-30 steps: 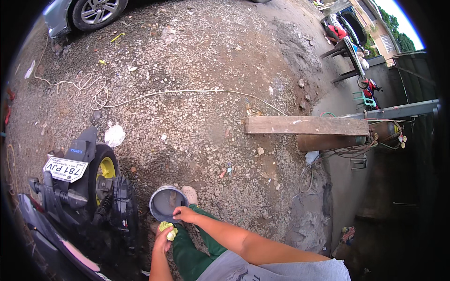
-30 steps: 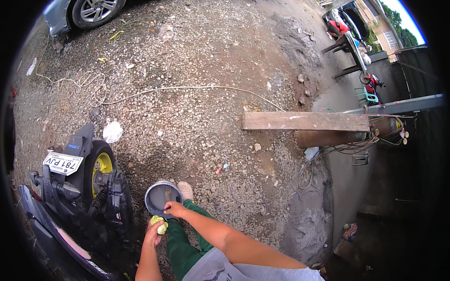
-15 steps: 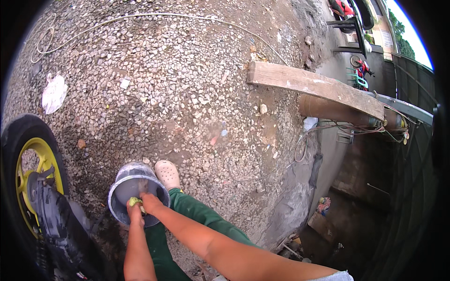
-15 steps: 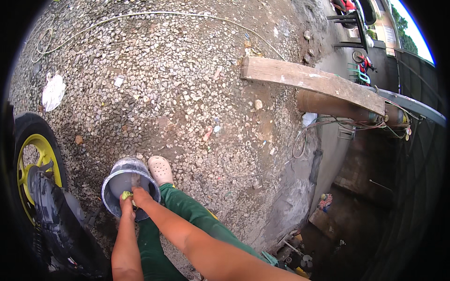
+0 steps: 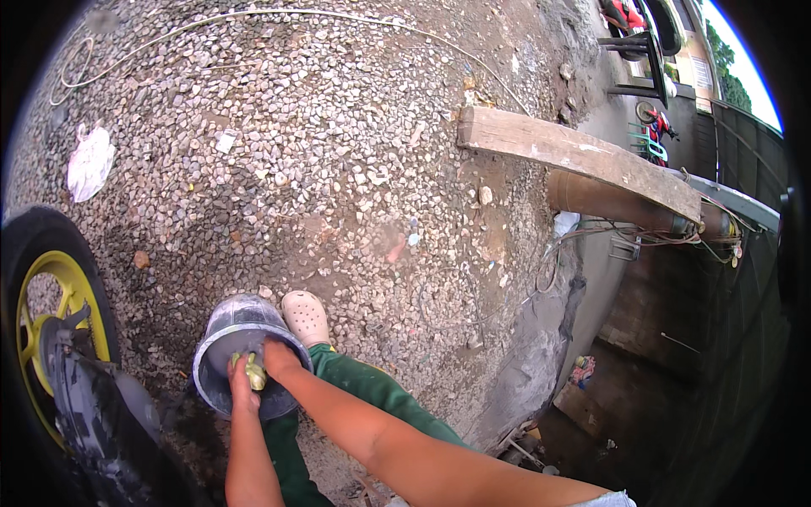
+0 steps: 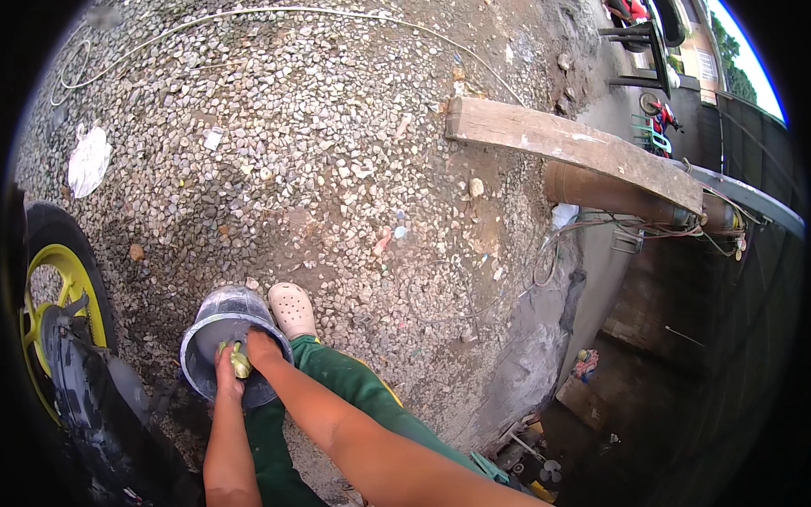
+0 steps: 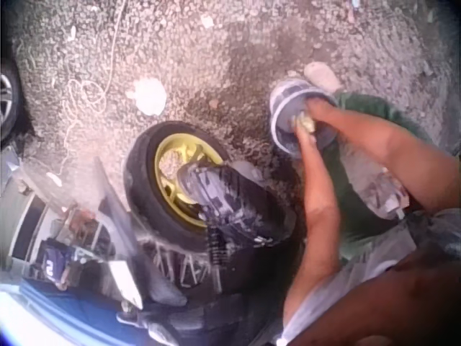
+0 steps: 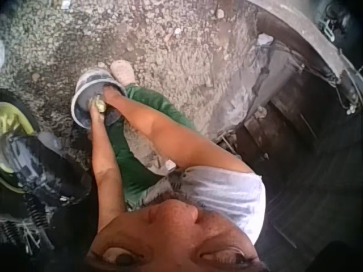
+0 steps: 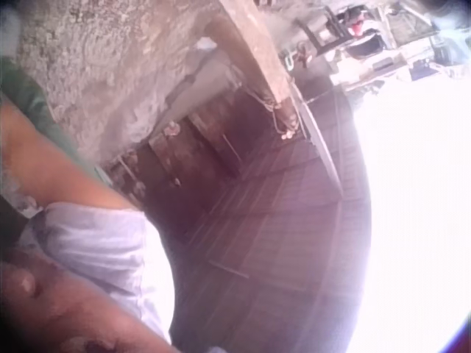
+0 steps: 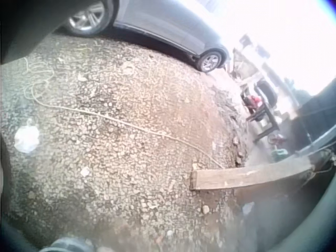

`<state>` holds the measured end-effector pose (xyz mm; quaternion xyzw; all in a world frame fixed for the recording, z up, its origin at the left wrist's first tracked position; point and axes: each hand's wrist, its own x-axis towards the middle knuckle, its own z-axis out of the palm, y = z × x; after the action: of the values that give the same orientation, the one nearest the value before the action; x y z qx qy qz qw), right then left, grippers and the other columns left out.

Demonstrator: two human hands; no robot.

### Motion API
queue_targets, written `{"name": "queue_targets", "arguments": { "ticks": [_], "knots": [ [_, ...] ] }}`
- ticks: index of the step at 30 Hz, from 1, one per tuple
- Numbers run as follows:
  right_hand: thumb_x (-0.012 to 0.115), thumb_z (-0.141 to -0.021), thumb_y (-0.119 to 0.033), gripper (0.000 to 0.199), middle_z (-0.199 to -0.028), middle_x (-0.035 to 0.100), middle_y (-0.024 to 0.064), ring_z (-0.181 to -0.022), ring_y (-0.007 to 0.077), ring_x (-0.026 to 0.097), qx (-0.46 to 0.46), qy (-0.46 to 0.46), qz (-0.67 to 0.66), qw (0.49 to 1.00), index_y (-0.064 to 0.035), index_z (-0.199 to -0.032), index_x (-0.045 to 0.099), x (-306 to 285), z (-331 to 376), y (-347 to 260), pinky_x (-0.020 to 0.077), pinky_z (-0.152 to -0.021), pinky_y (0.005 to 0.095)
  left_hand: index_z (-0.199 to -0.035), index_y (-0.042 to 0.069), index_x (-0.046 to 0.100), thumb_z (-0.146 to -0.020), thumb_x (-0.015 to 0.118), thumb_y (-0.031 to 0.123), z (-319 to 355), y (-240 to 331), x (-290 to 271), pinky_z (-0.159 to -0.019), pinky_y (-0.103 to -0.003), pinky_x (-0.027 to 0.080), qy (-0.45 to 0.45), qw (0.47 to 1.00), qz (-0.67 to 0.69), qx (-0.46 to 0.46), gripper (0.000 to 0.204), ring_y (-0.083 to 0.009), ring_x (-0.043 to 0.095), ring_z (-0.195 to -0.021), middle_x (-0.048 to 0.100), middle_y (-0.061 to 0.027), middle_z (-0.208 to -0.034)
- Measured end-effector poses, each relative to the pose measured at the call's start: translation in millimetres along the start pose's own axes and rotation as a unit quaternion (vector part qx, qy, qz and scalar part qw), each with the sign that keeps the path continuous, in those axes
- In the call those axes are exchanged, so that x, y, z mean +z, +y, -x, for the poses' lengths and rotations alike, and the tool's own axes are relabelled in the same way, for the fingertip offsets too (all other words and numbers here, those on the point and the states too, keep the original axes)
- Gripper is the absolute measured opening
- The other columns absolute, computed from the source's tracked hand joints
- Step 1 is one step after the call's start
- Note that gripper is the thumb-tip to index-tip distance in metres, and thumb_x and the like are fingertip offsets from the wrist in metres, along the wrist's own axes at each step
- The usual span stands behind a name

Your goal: The person cleans the side panel of a black motorcycle using a green cloth and a small black scraper. They repeatedly wipe the surface and scrape off residue, occasionally dipping the cloth into a bucket of water on the ground.

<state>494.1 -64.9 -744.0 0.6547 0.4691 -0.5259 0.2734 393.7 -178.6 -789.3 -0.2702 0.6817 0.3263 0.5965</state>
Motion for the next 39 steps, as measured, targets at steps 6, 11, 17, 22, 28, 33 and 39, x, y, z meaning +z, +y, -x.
{"name": "queue_targets", "arguments": {
  "ticks": [6,11,17,22,28,33,39],
  "knots": [
    [0.052,-0.099,-0.013,0.027,-0.116,0.07,0.0298,-0.11,0.0456,0.069,-0.109,0.009,-0.01,0.994,-0.0016,-0.121,0.063,-31,132,-50,0.0564,-0.094,0.0543,-0.137,0.012,0.052,-0.096,0.074,0.036,196,61,5,-0.086,-0.042,0.058,-0.092,0.995,0.046,-0.003,0.053,-0.0244,0.068,-0.105,0.065,-0.0075,-0.118],
    [0.057,-0.097,-0.016,0.026,-0.114,0.072,0.0258,-0.11,0.0408,0.071,-0.131,-0.018,0.063,0.989,-0.0032,-0.116,0.068,-88,236,-87,0.0579,-0.092,0.0517,-0.124,0.006,0.056,-0.092,0.075,0.023,326,108,13,-0.08,-0.04,0.057,-0.051,0.997,0.013,0.063,0.041,-0.0235,0.068,-0.095,0.066,-0.0094,-0.108],
    [0.058,-0.097,-0.016,0.028,-0.12,0.074,0.0198,-0.113,0.0366,0.072,-0.2,-0.046,0.212,0.955,-0.0054,-0.117,0.074,-166,342,-123,0.0589,-0.093,0.0482,-0.103,0.003,0.07,-0.079,0.074,0.012,456,151,18,-0.085,-0.044,0.056,0.074,0.876,-0.387,0.279,0.026,-0.0334,0.073,-0.093,0.075,-0.0185,-0.096],
    [0.058,-0.096,-0.014,0.029,-0.12,0.074,0.0182,-0.112,0.0363,0.072,-0.308,-0.006,0.324,0.895,-0.0082,-0.119,0.074,-243,424,-146,0.0591,-0.093,0.0484,-0.111,0.006,0.07,-0.082,0.076,0.02,574,186,38,-0.092,-0.052,0.055,0.105,0.736,-0.557,0.37,0.032,-0.0428,0.069,-0.107,0.073,-0.0214,-0.109],
    [0.059,-0.094,-0.014,0.029,-0.117,0.074,0.0191,-0.11,0.0372,0.072,-0.308,0.064,0.353,0.881,-0.009,-0.12,0.071,-331,452,-98,0.0591,-0.09,0.0502,-0.116,0.006,0.065,-0.085,0.081,0.034,667,209,7,-0.091,-0.053,0.054,0.157,0.703,-0.521,0.457,0.045,-0.0421,0.064,-0.11,0.062,-0.0196,-0.119],
    [0.061,-0.093,-0.021,0.029,-0.119,0.073,0.0215,-0.113,0.0385,0.069,-0.195,0.098,0.329,0.919,-0.0067,-0.117,0.072,-389,442,14,0.0559,-0.096,0.0489,-0.135,0.007,0.059,-0.082,0.082,0.023,700,218,-24,-0.102,-0.049,0.05,0.13,0.689,-0.455,0.549,0.06,-0.0426,0.058,-0.12,0.057,-0.0214,-0.128],
    [0.066,-0.086,-0.008,0.025,-0.097,0.075,0.0251,-0.076,0.0359,0.076,-0.094,0.185,0.148,0.967,-0.0004,-0.11,0.069,-412,428,134,0.0611,-0.068,0.0464,-0.155,0.0,0.04,-0.072,0.092,0.033,693,225,-60,-0.115,-0.042,0.043,0.204,0.777,-0.296,0.518,0.103,-0.0397,0.051,-0.136,0.053,-0.0271,-0.141]
  ]
}}
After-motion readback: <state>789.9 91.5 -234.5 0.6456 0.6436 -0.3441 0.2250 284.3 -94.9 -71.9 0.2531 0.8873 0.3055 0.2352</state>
